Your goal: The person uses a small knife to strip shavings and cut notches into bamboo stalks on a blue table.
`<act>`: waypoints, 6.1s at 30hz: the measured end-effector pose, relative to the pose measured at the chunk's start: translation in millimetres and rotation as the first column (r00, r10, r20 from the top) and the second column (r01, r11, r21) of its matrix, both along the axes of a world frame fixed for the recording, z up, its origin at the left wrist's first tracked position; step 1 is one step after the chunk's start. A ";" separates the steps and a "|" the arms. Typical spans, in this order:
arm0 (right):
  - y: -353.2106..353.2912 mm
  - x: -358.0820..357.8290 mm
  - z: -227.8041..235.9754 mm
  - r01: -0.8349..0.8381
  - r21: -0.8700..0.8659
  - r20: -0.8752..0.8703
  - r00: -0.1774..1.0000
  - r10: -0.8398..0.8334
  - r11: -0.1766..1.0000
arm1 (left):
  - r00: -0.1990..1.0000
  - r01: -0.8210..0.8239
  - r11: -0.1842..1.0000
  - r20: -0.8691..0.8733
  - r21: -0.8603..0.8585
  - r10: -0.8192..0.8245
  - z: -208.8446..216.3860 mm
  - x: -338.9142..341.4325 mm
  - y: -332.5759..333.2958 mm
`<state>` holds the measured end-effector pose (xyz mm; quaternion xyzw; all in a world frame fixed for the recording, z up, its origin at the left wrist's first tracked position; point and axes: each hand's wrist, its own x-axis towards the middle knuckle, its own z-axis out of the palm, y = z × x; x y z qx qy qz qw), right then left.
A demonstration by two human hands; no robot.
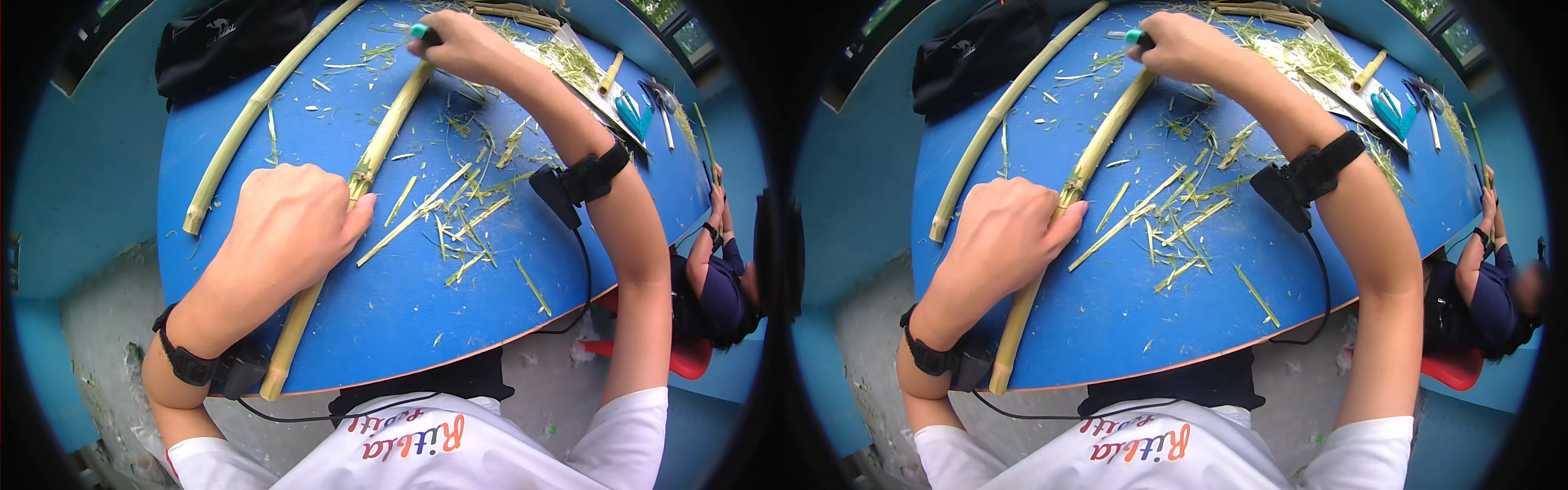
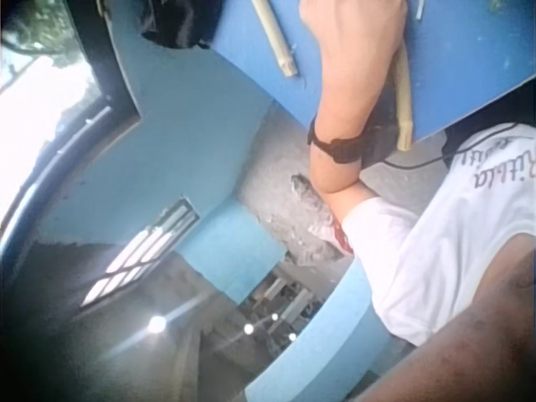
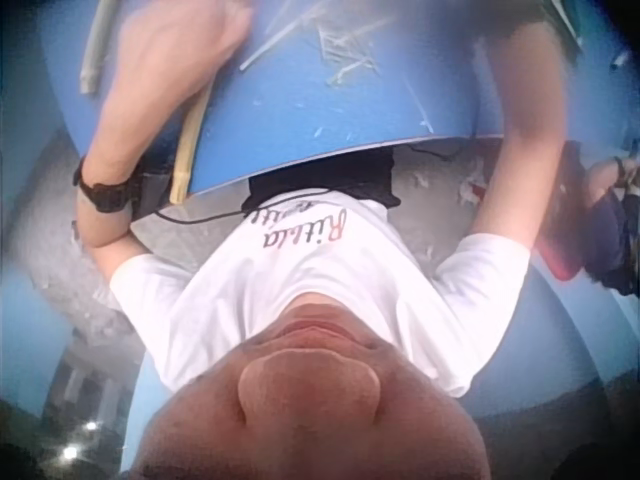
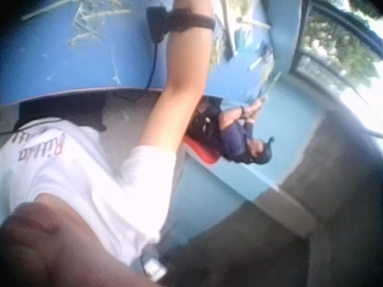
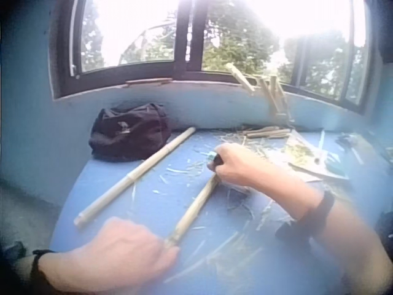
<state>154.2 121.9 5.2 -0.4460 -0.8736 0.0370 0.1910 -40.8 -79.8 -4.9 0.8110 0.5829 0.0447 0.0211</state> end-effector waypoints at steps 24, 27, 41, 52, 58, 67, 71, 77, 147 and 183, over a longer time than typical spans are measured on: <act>-15.6 51.4 -10.6 -0.060 0.041 0.209 0.977 0.050 0.997 | 0.996 -0.005 0.999 0.092 0.045 0.001 -4.0 3.3 -0.2; -51.6 38.0 -8.2 -0.151 0.124 0.163 0.978 0.130 0.981 | 0.976 0.033 0.984 0.206 0.173 -0.069 -9.5 1.8 -4.6; -139.8 35.1 -15.7 -0.078 0.006 0.244 0.967 0.074 0.997 | 0.959 0.151 0.987 0.234 0.048 -0.158 -13.2 10.9 -8.1; -103.0 31.6 -18.1 -0.233 -0.124 -0.044 0.972 0.230 0.964 | 0.951 0.118 0.991 0.295 -0.056 -0.096 -9.4 11.5 -7.4; -100.7 33.5 -23.1 -0.157 -0.128 0.033 0.986 0.162 0.979 | 0.946 -0.026 0.985 0.323 0.172 -0.032 -26.0 7.4 6.0; -123.6 16.1 -22.5 -0.034 -0.114 0.165 0.985 0.052 0.993 | 0.968 -0.057 0.992 0.250 0.114 0.027 -23.0 17.2 12.5; -122.3 15.6 -24.2 -0.049 -0.076 0.151 0.987 0.060 0.996 | 0.971 -0.061 0.995 0.237 0.077 0.041 -20.1 17.6 13.1; -109.3 -4.5 -17.0 -0.063 -0.072 0.216 0.973 0.077 0.995 | 0.972 -0.098 0.989 0.224 0.115 0.070 -21.3 10.9 18.0; -114.2 -7.8 -15.5 0.084 0.009 0.331 0.940 -0.083 0.996 | 0.969 -0.081 0.985 0.242 0.154 0.042 -26.8 14.8 12.8; -119.7 -4.5 -21.2 0.056 -0.081 0.312 0.950 -0.028 0.995 | 0.986 -0.033 0.977 0.164 0.209 -0.002 -31.4 1.9 11.7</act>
